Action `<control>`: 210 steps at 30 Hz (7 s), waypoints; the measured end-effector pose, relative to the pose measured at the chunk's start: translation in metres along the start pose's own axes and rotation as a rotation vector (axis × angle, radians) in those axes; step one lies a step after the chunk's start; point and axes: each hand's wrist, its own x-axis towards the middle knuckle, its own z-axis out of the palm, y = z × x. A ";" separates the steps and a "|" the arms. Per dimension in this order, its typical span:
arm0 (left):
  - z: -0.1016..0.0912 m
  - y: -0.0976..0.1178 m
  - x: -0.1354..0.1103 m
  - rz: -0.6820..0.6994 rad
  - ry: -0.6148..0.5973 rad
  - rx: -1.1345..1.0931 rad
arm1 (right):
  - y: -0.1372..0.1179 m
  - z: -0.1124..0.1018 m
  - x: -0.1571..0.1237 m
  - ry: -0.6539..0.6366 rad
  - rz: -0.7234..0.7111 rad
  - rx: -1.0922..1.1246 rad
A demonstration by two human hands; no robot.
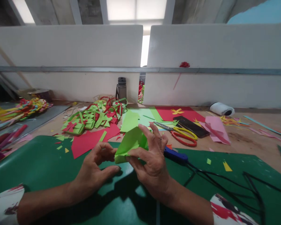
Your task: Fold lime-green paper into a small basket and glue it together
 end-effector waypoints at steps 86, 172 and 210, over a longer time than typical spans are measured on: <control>0.006 0.011 0.001 -0.268 -0.256 -0.291 | -0.013 0.002 0.004 -0.126 -0.094 -0.158; -0.027 -0.006 0.021 -0.550 -0.227 -0.342 | 0.024 -0.015 -0.001 -0.325 0.459 0.641; -0.018 0.004 0.019 -0.418 0.029 -0.164 | 0.020 -0.005 -0.011 -0.302 0.502 0.532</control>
